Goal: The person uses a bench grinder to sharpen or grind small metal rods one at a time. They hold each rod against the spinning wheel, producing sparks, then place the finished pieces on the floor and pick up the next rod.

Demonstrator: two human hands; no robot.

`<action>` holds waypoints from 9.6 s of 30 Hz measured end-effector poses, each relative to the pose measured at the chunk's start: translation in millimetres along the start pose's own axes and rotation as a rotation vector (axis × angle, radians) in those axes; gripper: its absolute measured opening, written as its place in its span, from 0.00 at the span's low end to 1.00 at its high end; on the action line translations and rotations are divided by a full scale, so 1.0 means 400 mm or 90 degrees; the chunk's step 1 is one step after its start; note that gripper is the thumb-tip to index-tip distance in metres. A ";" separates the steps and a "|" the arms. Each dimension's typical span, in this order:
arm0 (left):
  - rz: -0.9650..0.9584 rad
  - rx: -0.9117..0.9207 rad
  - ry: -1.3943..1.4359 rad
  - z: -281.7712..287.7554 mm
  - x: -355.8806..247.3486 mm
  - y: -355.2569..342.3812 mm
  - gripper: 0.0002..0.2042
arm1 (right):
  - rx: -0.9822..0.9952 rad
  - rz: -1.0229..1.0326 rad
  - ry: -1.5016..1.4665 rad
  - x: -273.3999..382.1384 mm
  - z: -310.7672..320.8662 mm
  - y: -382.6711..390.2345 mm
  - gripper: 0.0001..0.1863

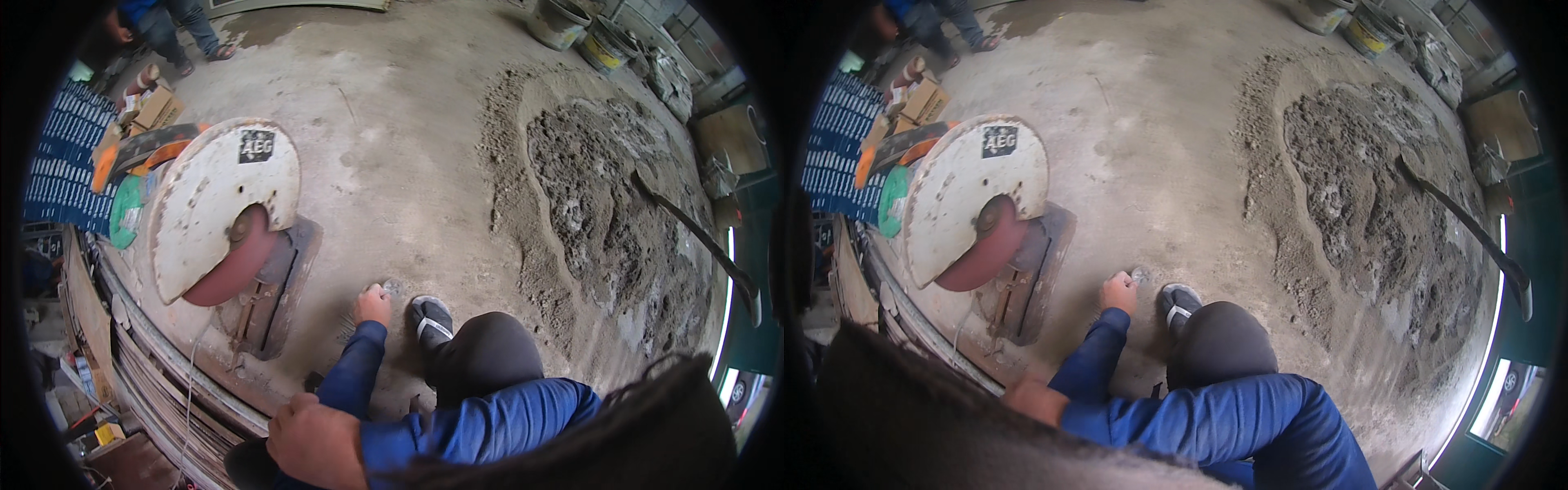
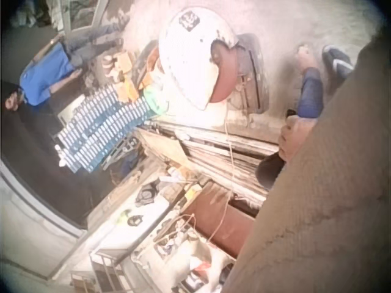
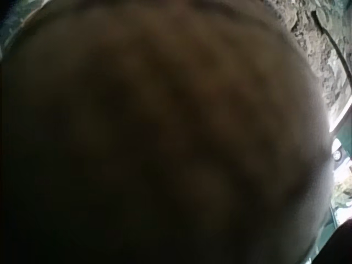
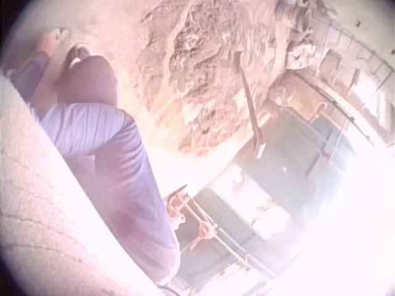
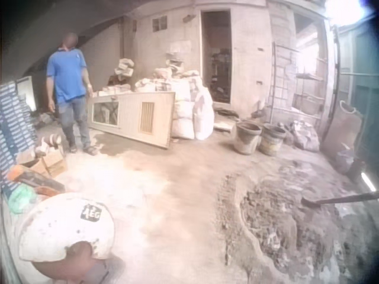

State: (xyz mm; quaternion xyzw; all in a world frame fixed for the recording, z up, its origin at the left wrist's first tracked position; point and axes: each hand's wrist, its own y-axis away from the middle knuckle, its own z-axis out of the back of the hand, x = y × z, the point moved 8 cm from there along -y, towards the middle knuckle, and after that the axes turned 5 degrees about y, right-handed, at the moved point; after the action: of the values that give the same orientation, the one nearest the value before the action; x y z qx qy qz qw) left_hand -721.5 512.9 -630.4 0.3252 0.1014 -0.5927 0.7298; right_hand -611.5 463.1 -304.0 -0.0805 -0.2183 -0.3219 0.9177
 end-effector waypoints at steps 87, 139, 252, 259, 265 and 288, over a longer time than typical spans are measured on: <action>0.054 -0.384 -0.027 0.904 0.258 0.194 0.12 | 0.191 0.210 0.094 0.001 -0.200 -0.092 0.13; -0.028 -0.465 -0.239 0.881 0.213 0.200 0.11 | 0.152 0.273 0.114 0.009 -0.190 -0.088 0.08; -0.122 -0.446 -0.138 0.881 0.241 0.202 0.12 | 0.253 0.267 0.140 0.041 -0.210 -0.074 0.11; -0.033 -0.450 -0.099 0.893 0.258 0.209 0.12 | 0.157 0.267 0.097 0.039 -0.186 -0.084 0.11; -0.010 -0.430 -0.150 0.894 0.253 0.207 0.13 | 0.227 0.294 0.162 0.043 -0.195 -0.072 0.12; -0.031 -0.116 0.475 0.852 0.299 0.247 0.09 | 0.224 0.221 0.095 0.036 -0.209 -0.082 0.10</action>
State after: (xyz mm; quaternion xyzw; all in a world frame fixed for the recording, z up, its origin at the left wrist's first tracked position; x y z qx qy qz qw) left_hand -677.3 223.0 -397.6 0.4501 0.4200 -0.4394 0.6542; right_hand -592.7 405.5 -371.6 0.0680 -0.1852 -0.1219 0.9727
